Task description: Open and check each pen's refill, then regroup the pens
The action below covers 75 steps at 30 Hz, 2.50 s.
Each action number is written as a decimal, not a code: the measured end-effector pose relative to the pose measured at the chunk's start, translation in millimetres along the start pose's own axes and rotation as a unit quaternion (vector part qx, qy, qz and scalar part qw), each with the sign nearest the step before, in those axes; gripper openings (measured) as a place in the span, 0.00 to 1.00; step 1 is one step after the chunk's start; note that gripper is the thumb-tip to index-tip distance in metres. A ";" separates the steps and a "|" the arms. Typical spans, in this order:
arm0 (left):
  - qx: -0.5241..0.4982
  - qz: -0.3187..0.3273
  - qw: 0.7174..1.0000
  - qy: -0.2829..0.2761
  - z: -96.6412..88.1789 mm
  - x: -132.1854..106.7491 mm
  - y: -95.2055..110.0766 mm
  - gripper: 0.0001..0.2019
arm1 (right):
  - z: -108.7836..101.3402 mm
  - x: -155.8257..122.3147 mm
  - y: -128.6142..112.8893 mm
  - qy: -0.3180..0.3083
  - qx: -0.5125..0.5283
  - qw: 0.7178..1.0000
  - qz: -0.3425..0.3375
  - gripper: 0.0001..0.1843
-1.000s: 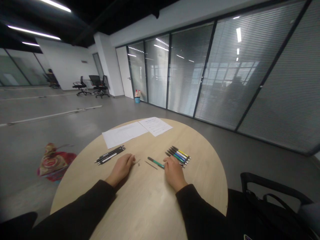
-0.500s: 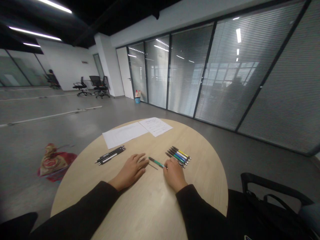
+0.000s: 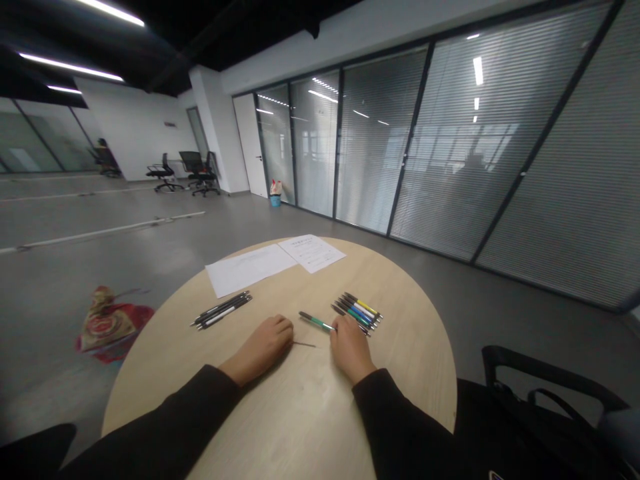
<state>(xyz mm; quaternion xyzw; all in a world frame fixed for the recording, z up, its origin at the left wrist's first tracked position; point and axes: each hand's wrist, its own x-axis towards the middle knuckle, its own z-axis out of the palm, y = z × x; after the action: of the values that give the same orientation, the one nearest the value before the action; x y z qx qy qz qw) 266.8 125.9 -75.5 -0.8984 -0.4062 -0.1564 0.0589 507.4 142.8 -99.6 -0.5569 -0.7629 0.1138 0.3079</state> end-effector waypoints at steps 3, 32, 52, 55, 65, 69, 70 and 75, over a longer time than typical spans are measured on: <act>-0.010 -0.009 1.000 0.005 -3.3 -0.1 1.5 0.12 | 1.6 1.1 3.4 0.016 0.017 1.000 0.007 0.05; -0.068 -0.230 0.961 0.140 -6.3 -11.1 -26.3 0.11 | 5.5 5.3 11.8 0.034 0.127 0.990 0.051 0.07; -0.099 -0.235 0.954 0.156 -8.3 -10.4 -23.9 0.11 | 1.7 4.5 6.8 0.032 0.131 0.990 0.049 0.07; -0.144 -0.248 0.939 0.189 -6.8 -9.7 -26.9 0.10 | 1.5 3.9 6.1 0.026 0.133 0.990 0.035 0.06; -0.202 -0.273 0.915 0.216 -11.3 -9.2 -24.1 0.11 | -2.2 1.7 0.2 -0.007 0.141 0.990 -0.010 0.07; -0.236 -0.226 0.927 0.185 -10.9 -6.6 -12.3 0.10 | -4.0 -0.7 -6.0 -0.020 0.140 0.989 -0.036 0.11; -0.240 -0.214 0.930 0.178 -10.9 -6.0 -9.4 0.10 | -4.0 -0.9 -6.8 -0.023 0.139 0.989 -0.044 0.13; -0.223 -0.178 0.941 0.180 -11.7 -5.6 -3.1 0.12 | -4.2 0.2 -6.7 -0.035 0.134 0.987 -0.079 0.13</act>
<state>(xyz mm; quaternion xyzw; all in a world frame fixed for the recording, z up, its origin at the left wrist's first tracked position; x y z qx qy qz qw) 258.3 121.2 -66.3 -0.7583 -0.4974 -0.4095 -0.0995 504.6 139.9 -92.8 -0.4446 -0.7925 0.2101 0.3608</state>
